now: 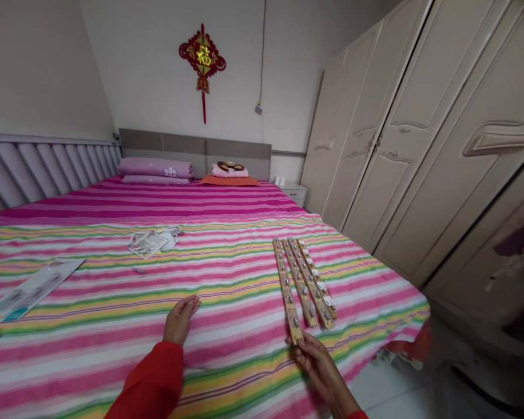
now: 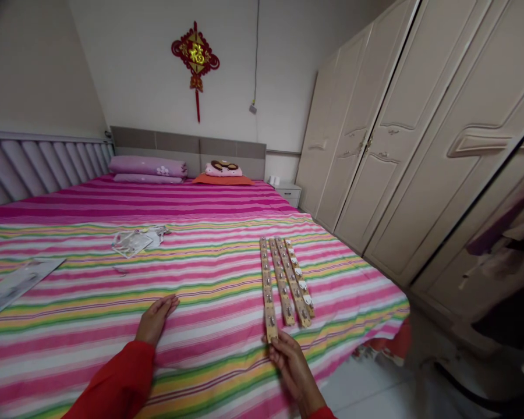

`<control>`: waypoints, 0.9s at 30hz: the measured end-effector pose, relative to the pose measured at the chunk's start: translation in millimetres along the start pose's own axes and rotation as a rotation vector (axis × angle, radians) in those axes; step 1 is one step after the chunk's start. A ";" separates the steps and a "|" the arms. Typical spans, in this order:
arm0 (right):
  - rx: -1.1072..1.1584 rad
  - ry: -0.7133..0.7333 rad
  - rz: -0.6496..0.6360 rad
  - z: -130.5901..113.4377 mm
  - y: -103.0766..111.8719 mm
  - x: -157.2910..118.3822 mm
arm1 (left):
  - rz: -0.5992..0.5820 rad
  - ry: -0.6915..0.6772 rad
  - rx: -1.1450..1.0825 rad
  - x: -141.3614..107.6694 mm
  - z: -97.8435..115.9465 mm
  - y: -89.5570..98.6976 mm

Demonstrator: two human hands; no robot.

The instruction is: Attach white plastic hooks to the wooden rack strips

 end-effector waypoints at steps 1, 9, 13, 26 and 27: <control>0.022 0.004 0.002 1.8 0.7 -1.0 | -0.002 -0.003 0.002 -0.4 0.5 -0.1; 0.031 0.013 0.094 51.7 15.5 -20.6 | -0.003 0.003 0.059 -18.7 -3.5 8.6; -0.178 -0.081 -0.053 89.6 -2.1 -32.2 | -0.068 0.065 0.113 -41.0 -8.6 18.7; -0.588 0.884 -0.368 -16.5 -184.6 -103.2 | -0.326 -0.480 0.492 -164.2 121.7 11.4; -0.595 0.978 -0.369 -22.4 -192.7 -109.2 | -0.254 -0.543 0.489 -171.3 133.9 15.9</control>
Point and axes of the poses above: each hand's wrist, its own x-axis towards the middle knuckle, its own y-axis out of the back of the hand, z = x × y, the point moved 6 cm from there along x, towards the middle knuckle, and after that the axes turned 10 degrees about x, right-handed, at the moved point
